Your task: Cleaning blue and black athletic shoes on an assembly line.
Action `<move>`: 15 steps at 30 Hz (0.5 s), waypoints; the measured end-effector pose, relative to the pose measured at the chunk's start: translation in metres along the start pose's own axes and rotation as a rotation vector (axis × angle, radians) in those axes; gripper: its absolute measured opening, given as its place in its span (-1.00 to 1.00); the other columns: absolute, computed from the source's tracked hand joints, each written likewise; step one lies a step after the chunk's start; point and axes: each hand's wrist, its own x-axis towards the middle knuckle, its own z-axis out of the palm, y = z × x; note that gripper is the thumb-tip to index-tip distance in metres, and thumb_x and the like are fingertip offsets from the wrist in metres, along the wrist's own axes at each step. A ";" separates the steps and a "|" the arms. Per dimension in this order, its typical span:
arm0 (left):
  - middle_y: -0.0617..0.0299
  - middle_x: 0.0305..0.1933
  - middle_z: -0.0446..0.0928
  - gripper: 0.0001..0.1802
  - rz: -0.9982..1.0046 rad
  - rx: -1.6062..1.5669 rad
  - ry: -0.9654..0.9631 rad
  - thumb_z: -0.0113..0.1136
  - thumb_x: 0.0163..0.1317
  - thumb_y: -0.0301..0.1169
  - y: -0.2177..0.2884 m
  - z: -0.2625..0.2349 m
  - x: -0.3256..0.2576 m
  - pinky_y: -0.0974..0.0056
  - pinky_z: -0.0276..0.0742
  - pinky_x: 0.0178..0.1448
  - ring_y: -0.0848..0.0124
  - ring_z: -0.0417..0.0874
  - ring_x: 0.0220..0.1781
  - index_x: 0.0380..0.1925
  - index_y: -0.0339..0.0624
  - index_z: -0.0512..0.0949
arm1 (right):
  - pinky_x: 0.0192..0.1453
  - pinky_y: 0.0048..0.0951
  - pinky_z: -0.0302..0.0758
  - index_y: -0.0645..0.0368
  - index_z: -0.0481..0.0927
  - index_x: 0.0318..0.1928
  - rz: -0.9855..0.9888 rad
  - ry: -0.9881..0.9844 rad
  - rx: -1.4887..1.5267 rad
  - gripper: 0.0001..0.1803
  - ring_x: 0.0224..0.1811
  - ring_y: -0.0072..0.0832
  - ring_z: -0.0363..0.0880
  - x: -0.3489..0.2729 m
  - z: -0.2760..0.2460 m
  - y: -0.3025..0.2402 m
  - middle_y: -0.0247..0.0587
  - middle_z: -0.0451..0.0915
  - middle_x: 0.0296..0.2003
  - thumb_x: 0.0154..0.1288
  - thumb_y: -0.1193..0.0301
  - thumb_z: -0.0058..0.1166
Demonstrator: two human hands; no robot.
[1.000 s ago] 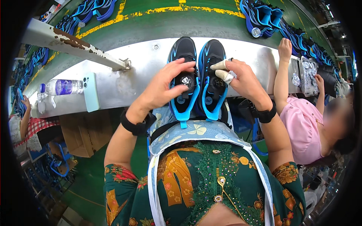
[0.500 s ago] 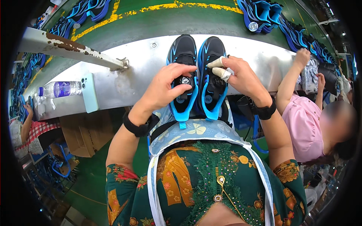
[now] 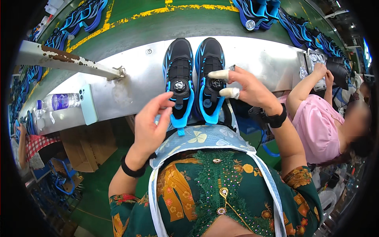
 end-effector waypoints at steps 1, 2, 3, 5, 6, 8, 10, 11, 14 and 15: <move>-0.01 -0.07 0.61 -0.53 -0.025 0.041 -0.018 0.11 0.25 -0.62 0.007 0.004 -0.003 0.30 0.58 -0.04 0.32 0.67 -0.11 0.20 -0.24 0.45 | -0.07 -0.32 0.48 -0.01 0.61 0.12 -0.092 0.027 -0.032 -0.60 -0.20 -0.20 0.52 0.003 0.006 0.002 -0.09 0.54 -0.25 0.26 0.34 0.24; -0.04 -0.06 0.61 -0.47 -0.054 0.083 -0.035 0.13 0.24 -0.60 0.014 0.008 -0.007 0.27 0.59 -0.04 0.25 0.68 -0.09 0.26 -0.21 0.41 | -0.07 -0.34 0.47 -0.04 0.59 0.16 -0.184 0.052 -0.061 -0.56 -0.20 -0.22 0.49 0.004 0.011 0.003 -0.11 0.51 -0.25 0.25 0.32 0.25; -0.04 -0.06 0.61 -0.47 -0.052 0.085 -0.030 0.13 0.24 -0.60 0.017 0.013 -0.008 0.27 0.59 -0.04 0.25 0.68 -0.09 0.26 -0.21 0.41 | -0.07 -0.32 0.46 -0.05 0.59 0.17 -0.146 0.040 -0.147 -0.55 -0.18 -0.22 0.49 0.005 0.013 0.003 -0.09 0.51 -0.22 0.24 0.33 0.27; -0.13 -0.08 0.59 -0.30 0.070 0.300 -0.102 0.21 0.21 -0.51 0.022 0.020 -0.009 0.13 0.58 -0.02 0.04 0.65 -0.09 0.38 -0.16 0.25 | -0.06 -0.31 0.48 -0.02 0.57 0.19 -0.160 0.044 -0.079 -0.53 -0.16 -0.23 0.51 0.001 0.013 0.009 -0.08 0.51 -0.20 0.25 0.35 0.27; -0.20 -0.10 0.56 -0.15 0.079 0.384 -0.148 0.27 0.18 -0.42 0.019 0.023 -0.009 0.00 0.53 -0.01 -0.12 0.60 -0.10 0.45 -0.16 0.09 | -0.05 -0.30 0.51 0.02 0.55 0.21 -0.169 0.048 -0.011 -0.52 -0.13 -0.24 0.54 0.000 0.014 0.013 -0.07 0.51 -0.18 0.26 0.37 0.26; -0.30 0.02 0.53 -0.09 0.106 0.446 -0.177 0.26 0.22 -0.37 0.017 0.037 0.005 0.04 0.52 0.13 -0.14 0.60 0.07 0.48 -0.20 -0.03 | -0.05 -0.31 0.54 0.06 0.51 0.24 -0.075 0.111 0.194 -0.49 -0.11 -0.27 0.55 -0.006 0.026 0.034 -0.07 0.51 -0.15 0.27 0.39 0.25; -0.20 -0.36 0.60 0.02 -0.182 0.508 -0.325 0.29 0.16 -0.28 0.020 0.057 0.029 -0.07 0.54 -0.16 -0.19 0.63 -0.32 0.48 -0.25 -0.12 | -0.05 -0.34 0.61 0.13 0.37 0.34 0.176 0.108 0.416 -0.38 -0.07 -0.35 0.57 -0.011 0.033 0.033 -0.08 0.48 -0.08 0.29 0.39 0.25; -0.19 -0.41 0.59 0.02 -0.128 0.580 -0.267 0.30 0.14 -0.29 0.013 0.069 0.035 -0.08 0.55 -0.18 -0.18 0.64 -0.35 0.48 -0.25 -0.12 | -0.04 -0.35 0.61 0.12 0.35 0.35 0.086 0.162 0.336 -0.35 -0.05 -0.34 0.57 -0.013 0.044 0.028 -0.07 0.46 -0.06 0.28 0.38 0.27; -0.21 -0.42 0.60 -0.14 -0.122 0.796 -0.248 0.19 0.04 -0.49 0.004 0.062 0.065 -0.10 0.55 -0.20 -0.14 0.66 -0.33 0.41 -0.15 0.13 | 0.01 -0.40 0.58 0.08 0.32 0.38 0.057 0.243 0.441 -0.35 -0.07 -0.42 0.56 -0.011 0.061 0.022 -0.12 0.46 0.01 0.31 0.39 0.24; -0.18 -0.38 0.62 -0.22 -0.067 0.786 -0.243 0.16 0.04 -0.52 -0.002 0.047 0.076 -0.10 0.54 -0.18 -0.13 0.66 -0.30 0.36 -0.09 0.23 | 0.01 -0.44 0.56 0.07 0.31 0.38 0.064 0.194 0.563 -0.37 -0.11 -0.50 0.55 -0.009 0.058 0.022 -0.19 0.49 0.00 0.35 0.39 0.20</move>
